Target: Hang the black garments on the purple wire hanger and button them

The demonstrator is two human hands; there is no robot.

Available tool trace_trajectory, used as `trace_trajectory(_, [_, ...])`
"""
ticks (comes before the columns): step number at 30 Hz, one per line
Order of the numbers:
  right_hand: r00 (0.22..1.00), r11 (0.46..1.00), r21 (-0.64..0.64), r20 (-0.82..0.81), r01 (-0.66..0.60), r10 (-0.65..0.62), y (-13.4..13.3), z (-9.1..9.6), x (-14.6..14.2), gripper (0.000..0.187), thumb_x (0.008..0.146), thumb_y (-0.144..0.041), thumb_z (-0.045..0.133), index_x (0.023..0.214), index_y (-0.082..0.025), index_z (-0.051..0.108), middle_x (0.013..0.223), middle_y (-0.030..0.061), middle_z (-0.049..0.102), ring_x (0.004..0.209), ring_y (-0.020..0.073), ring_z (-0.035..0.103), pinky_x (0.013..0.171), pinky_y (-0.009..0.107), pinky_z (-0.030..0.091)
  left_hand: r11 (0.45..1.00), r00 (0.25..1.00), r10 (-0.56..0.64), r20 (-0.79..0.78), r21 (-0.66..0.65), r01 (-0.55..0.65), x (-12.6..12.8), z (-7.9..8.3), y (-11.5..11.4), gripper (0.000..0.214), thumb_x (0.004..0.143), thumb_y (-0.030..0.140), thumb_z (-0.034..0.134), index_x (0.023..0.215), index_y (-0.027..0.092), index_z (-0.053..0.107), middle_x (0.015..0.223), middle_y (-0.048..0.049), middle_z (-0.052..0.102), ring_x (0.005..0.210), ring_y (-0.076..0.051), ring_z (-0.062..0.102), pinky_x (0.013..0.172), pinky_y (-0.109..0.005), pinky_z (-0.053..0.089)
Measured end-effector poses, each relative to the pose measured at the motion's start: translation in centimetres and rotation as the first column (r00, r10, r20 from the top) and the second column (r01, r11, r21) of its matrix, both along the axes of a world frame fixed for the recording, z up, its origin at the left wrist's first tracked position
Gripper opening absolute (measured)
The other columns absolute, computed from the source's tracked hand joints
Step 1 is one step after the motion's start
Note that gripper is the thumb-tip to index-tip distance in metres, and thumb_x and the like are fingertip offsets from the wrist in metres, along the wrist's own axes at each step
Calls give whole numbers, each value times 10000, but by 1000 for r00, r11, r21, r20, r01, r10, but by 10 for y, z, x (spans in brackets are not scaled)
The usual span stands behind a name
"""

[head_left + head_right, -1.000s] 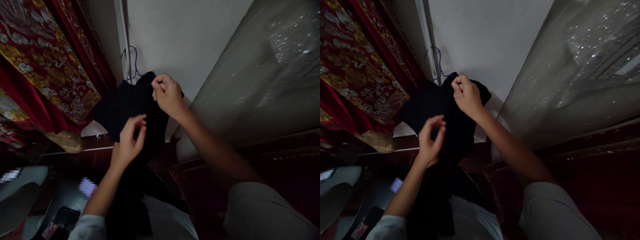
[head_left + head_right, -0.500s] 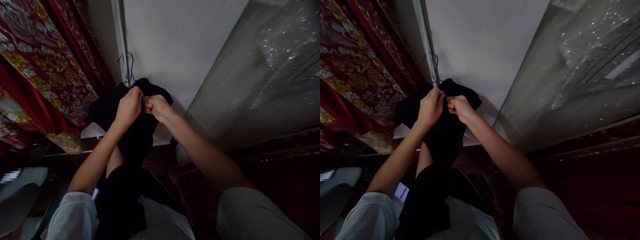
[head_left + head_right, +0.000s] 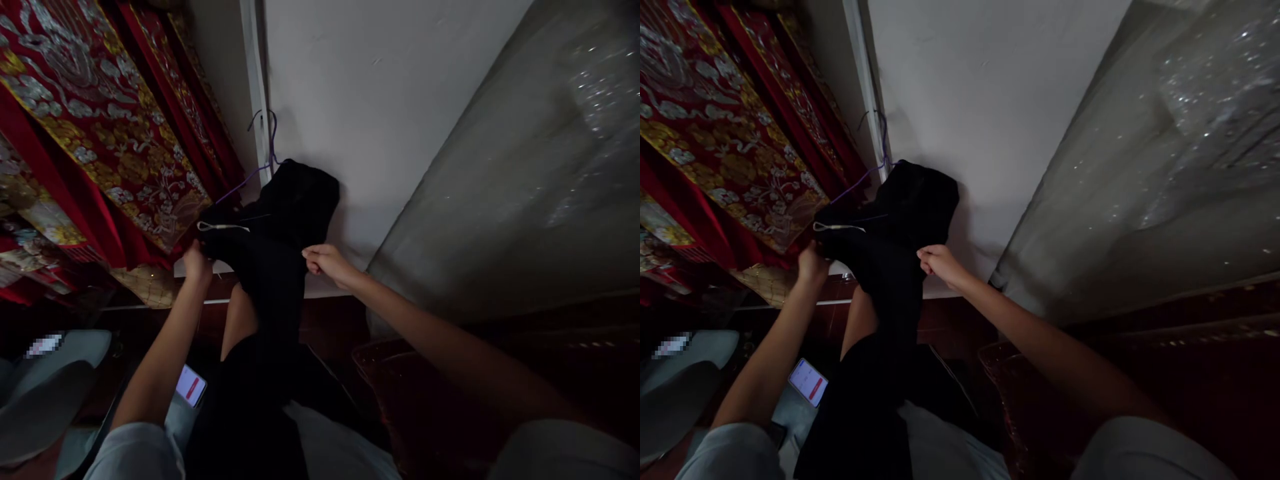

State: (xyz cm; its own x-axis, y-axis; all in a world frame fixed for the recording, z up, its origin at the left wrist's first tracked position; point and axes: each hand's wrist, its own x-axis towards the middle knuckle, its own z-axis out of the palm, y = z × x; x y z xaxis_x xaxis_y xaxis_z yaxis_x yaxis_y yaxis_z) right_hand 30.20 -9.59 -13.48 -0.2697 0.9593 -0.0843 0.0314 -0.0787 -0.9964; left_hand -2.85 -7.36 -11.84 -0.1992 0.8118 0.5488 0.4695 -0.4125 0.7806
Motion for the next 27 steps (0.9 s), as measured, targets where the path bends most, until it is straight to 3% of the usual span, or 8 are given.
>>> trace_trajectory(3, [987,990,-45,81,-135,138,0,-12,-6,164,823,-275,614,713,-180,538,470,-54,463,456,84,406,505,214,339,981,991,-118,-66,-164,106,10,-36,-25,488,1059,577,334,799,219,539,621,32,567,620,-125,561,588,-272,483])
trace_trajectory(6, [955,969,-98,174,-227,241,-2,-26,-9,119,799,-263,626,743,-165,586,484,-41,515,459,90,449,497,207,363,932,951,-264,-163,-299,207,15,-51,-41,320,925,483,649,751,215,626,642,20,642,626,-160,582,584,-292,456])
trace_trajectory(9, [891,923,-172,250,-344,379,-4,-39,-10,135,736,-238,697,669,-153,615,508,-2,593,462,97,499,474,201,379,890,909,-361,-206,-366,271,24,-50,-50,195,865,388,710,768,222,676,699,-8,688,662,-191,608,652,-332,479])
trace_trajectory(13, [834,884,-193,294,-427,467,-11,-45,-11,219,611,-198,815,762,-157,662,655,25,699,578,140,620,516,220,462,866,897,-434,-87,-315,388,60,-27,-63,241,957,412,596,901,194,682,899,-59,726,875,-209,664,864,-368,520])
trace_trajectory(16, [837,854,82,269,-514,477,-22,-32,-17,530,489,-214,920,967,-170,694,925,50,744,851,193,697,705,280,571,838,863,-493,110,-205,505,94,1,-74,248,976,406,585,945,176,670,954,-66,712,913,-191,663,901,-348,521])
trace_trajectory(19, [860,822,258,205,-507,467,-38,-7,-30,475,608,-340,903,1014,-191,707,981,63,731,921,226,690,774,343,592,833,846,-522,110,-147,534,119,25,-80,204,979,369,598,978,187,690,964,-64,706,925,-186,661,896,-331,528])
trace_trajectory(23, [965,948,195,-26,-251,261,-52,24,-45,298,765,-471,768,808,-194,669,773,43,670,714,184,623,621,313,529,900,900,-435,-18,-41,434,126,33,-78,179,989,364,590,1016,214,684,1064,-87,676,1081,-207,632,971,-346,529])
trace_trajectory(27, [961,969,2,-127,-248,247,-46,49,-34,373,689,-518,770,701,-185,603,652,29,602,571,155,561,513,294,458,905,916,-396,55,-142,400,120,8,-88,351,1017,517,502,974,220,685,967,-72,710,996,-209,689,916,-359,584])
